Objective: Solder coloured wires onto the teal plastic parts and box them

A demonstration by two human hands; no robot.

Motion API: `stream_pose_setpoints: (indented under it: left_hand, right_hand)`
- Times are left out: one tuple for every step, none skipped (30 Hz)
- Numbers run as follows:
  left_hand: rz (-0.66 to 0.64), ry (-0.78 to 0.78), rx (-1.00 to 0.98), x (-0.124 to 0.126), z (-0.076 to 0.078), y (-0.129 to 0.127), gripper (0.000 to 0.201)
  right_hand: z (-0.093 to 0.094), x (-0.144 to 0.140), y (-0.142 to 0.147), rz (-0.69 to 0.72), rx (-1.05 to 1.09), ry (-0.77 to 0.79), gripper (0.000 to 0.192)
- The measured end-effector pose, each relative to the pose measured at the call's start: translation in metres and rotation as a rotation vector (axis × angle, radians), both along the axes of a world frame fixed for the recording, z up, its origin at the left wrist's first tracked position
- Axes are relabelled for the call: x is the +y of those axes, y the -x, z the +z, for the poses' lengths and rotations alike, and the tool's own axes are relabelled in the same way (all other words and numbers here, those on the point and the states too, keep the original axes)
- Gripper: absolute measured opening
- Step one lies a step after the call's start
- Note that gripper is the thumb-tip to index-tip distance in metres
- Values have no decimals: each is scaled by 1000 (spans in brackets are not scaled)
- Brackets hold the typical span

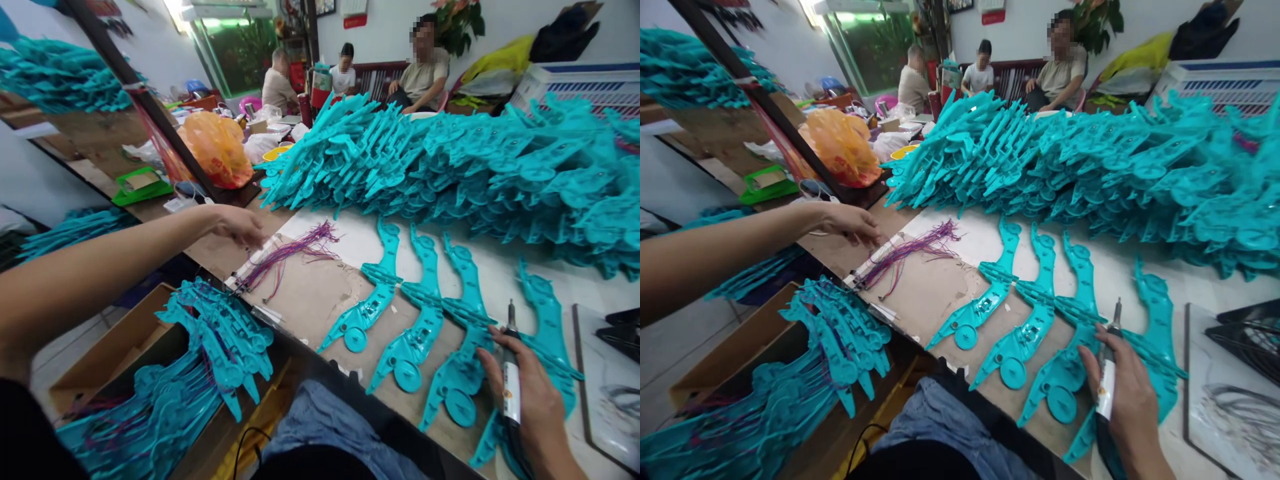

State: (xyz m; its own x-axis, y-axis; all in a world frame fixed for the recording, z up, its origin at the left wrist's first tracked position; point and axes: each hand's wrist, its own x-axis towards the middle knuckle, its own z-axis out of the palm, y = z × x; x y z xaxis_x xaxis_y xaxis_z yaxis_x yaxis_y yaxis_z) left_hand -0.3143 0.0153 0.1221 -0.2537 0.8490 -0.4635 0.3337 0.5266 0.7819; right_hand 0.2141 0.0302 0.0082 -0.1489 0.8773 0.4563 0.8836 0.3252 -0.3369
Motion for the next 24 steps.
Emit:
stream_pose_setpoints:
  left_hand:
    - [-5,7,-1,-5,-3,-3,38]
    - [-18,24,-6,-10,-7,-6,36]
    - [-54,71,-23,-15,-12,-9,34]
    - [-115,144,-54,-20,-17,-13,32]
    - [-193,230,-99,-26,-24,-17,31]
    - [-276,316,-155,-31,-31,-22,31]
    - [-350,391,-213,-37,-39,-27,31]
    - [-400,442,-265,-42,-48,-33,31]
    - [-413,462,-304,-47,-56,-39,31]
    - [-399,461,-335,-51,-64,-44,32]
    - [-367,451,-363,-55,-71,-50,34]
    - [-316,427,-387,-57,-76,-54,37]
    - [-248,389,-403,-59,-79,-57,41]
    - [-176,341,-404,-59,-80,-59,45]
    - [-118,301,-389,-57,-79,-59,47]
    - [-86,280,-361,-55,-76,-59,48]
    - [-83,277,-326,-51,-72,-57,46]
    - [-106,282,-293,-45,-65,-55,45]
    - [-144,284,-270,-38,-57,-52,43]
    - [-186,273,-252,-30,-46,-50,42]
    - [-223,242,-228,-21,-33,-48,41]
    - [-251,190,-189,-11,-19,-47,39]
    - [-277,126,-117,0,-2,-46,35]
    - [-296,58,-8,10,16,-45,30]
  right_hand:
    - [0,-1,-1,-3,-1,0,46]
    - [-1,-1,-1,-7,-1,2,46]
    - [-1,-2,-1,-9,-2,0,45]
    - [-1,-2,-1,-9,-2,-3,45]
    - [-1,-2,-1,-4,-2,-12,43]
    - [-2,-2,-1,6,-4,-20,42]
    - [-2,-2,-1,20,-7,-28,41]
    - [-3,-2,-2,36,-10,-37,39]
    - [-4,-2,-2,50,-14,-45,38]
    - [-5,-2,-3,60,-20,-51,37]
    - [-6,-2,-3,63,-23,-62,37]
    - [-7,-2,-4,61,-20,-76,37]
    - [-8,-2,-4,60,-15,-91,38]
    - [-9,-2,-5,62,-9,-104,38]
    - [-9,-3,-5,68,-2,-115,39]
    - [-10,-3,-5,79,4,-126,39]
    - [-10,-3,-4,92,9,-134,39]
    - [-10,-3,-4,106,12,-140,40]
    - [-11,-3,-4,116,15,-146,40]
    - [-11,-3,-4,121,15,-148,40]
    - [-11,-3,-3,123,14,-150,40]
    - [-11,-3,-3,122,12,-151,40]
    - [-10,-3,-3,120,9,-152,40]
    - [-10,-4,-4,119,6,-154,40]
